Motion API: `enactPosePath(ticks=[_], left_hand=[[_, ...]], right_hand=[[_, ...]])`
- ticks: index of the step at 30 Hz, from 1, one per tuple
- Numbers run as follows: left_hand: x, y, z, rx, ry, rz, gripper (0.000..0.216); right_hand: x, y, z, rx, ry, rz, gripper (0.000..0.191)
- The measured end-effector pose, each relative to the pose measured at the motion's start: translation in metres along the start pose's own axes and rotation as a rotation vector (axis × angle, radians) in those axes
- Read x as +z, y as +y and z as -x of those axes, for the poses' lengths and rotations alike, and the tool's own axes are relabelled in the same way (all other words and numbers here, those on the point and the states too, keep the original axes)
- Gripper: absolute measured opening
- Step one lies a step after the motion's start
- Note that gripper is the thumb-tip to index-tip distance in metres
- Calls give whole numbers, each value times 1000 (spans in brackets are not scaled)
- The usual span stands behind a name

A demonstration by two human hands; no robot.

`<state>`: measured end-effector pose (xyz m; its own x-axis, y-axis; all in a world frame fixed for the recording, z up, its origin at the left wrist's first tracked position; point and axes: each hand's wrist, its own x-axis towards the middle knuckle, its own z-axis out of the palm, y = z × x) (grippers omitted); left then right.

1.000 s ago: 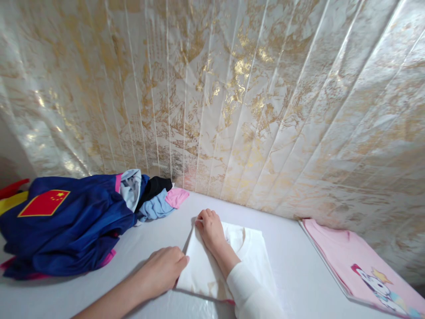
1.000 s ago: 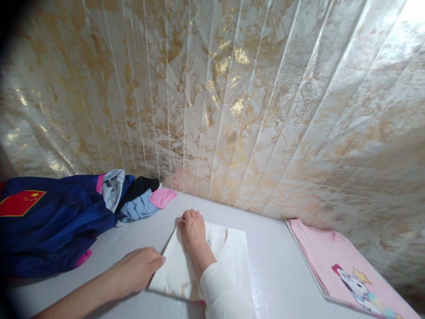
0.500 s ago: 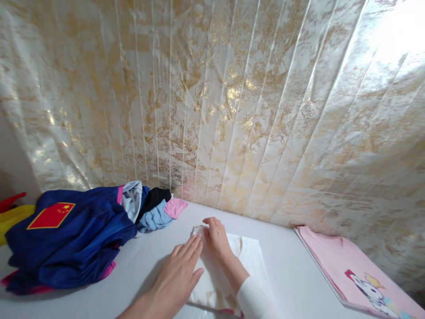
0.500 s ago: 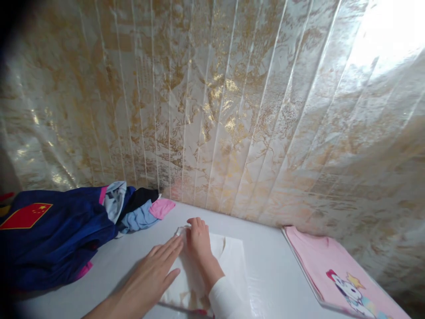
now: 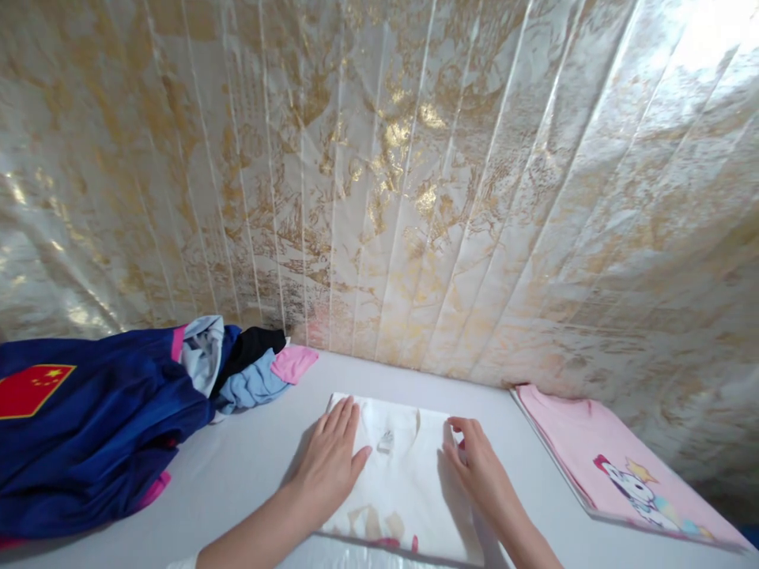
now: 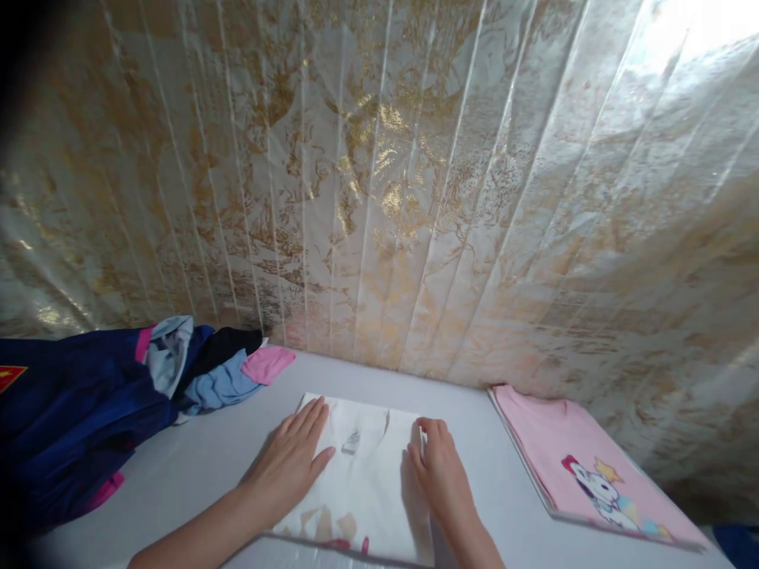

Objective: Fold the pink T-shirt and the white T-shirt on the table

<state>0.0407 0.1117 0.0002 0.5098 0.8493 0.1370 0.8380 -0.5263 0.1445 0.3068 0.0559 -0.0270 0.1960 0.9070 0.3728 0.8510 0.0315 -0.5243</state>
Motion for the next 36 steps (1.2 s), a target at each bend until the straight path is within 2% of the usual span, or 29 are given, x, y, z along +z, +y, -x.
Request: enactPosePath(ticks=[4, 8, 12, 17, 21, 26, 32, 36], left_hand=[[13, -6, 0, 52, 30, -26, 57], [2, -10, -9, 85, 18, -31, 49], [-3, -6, -23, 44, 29, -73, 37], [15, -12, -22, 104, 48, -11, 45], [22, -21, -16, 137, 39, 35, 50], [13, -15, -15, 103, -32, 12, 52], [-8, -6, -22, 86, -136, 19, 51], [-19, 16, -47, 202, 6, 144, 38]], right_hand=[[3, -9, 8, 31, 4, -13, 26], [-1, -5, 12, 113, 3, -80, 31], [-4, 4, 15, 170, -62, -159, 34], [0, -2, -4, 43, 45, -58, 30], [11, -14, -31, -15, 76, 109, 14], [17, -12, -45, 16, 89, 114, 19], [-5, 1, -33, 23, 159, 26, 19], [-18, 13, -9, 78, 178, -46, 24]])
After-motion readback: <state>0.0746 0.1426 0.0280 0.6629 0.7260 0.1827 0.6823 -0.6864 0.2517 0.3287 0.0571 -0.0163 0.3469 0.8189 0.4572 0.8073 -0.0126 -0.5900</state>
